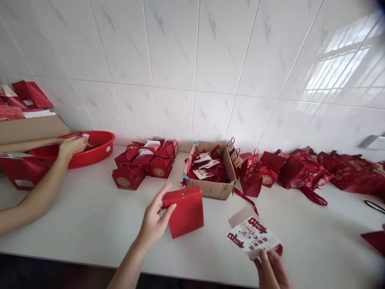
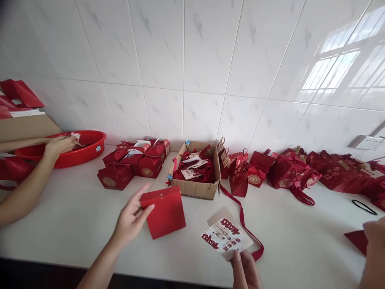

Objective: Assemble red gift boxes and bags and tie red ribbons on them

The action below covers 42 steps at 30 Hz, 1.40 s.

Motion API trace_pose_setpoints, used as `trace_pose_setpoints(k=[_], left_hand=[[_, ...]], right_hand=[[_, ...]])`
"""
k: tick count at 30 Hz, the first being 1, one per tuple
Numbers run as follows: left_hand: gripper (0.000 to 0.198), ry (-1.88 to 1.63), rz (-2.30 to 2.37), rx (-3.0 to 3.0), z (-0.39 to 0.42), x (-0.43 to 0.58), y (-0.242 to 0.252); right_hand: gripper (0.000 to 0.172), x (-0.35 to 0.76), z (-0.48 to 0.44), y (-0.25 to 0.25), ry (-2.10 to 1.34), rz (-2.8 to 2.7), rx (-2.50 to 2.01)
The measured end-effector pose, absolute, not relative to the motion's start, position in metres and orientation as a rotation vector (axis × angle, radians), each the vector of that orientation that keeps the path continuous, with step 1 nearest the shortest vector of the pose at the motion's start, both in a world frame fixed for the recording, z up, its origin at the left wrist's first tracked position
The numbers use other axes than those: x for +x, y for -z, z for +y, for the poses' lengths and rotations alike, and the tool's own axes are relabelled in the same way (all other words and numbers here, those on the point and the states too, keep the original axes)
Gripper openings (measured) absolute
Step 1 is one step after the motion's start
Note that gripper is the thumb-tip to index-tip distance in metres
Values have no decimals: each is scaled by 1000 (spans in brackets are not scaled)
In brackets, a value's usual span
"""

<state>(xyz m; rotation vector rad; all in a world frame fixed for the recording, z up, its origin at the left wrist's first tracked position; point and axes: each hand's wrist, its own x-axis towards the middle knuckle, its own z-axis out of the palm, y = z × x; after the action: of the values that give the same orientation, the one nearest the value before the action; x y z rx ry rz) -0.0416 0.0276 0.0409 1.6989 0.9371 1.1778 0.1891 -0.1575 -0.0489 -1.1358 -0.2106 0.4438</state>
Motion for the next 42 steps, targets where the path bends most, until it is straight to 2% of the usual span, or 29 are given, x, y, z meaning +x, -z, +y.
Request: trace_pose_setpoints(k=[3, 7, 8, 12, 14, 20, 26, 31, 33, 35, 37, 42], left_hand=[[36, -976, 877, 1760, 18, -21, -31], [22, -889, 790, 1741, 22, -5, -28], [21, -891, 778, 1728, 23, -2, -27], [24, -965, 751, 1655, 20, 13, -18], [25, -981, 733, 1627, 17, 20, -11], [24, -981, 682, 1644, 13, 27, -1], [25, -1052, 665, 1745, 15, 25, 3], [28, -1241, 727, 1842, 22, 20, 8], [38, -1318, 730, 1840, 23, 22, 8], [56, -1355, 701, 1825, 21, 28, 5], [61, -1350, 662, 1807, 19, 34, 2], [44, -1322, 602, 1747, 17, 43, -4]], right_hand=[[31, 197, -154, 30, -259, -275, -1172], [12, 204, -154, 3, 97, -669, -1189], [13, 206, -153, -5, 185, -815, -1195], [42, 209, -142, -34, 406, -1260, -1179], [49, 209, -131, -45, 429, -1389, -1173], [45, 210, -92, -53, 337, -1566, -1243], [25, 205, -62, -41, -110, -1621, -1227], [8, 198, -54, -28, -216, -1485, -1190], [4, 197, -53, -25, -249, -1435, -1177], [3, 195, -52, -21, -283, -1391, -1165], [4, 192, -51, -18, -317, -1344, -1153], [11, 181, -47, -8, -385, -1175, -1144]])
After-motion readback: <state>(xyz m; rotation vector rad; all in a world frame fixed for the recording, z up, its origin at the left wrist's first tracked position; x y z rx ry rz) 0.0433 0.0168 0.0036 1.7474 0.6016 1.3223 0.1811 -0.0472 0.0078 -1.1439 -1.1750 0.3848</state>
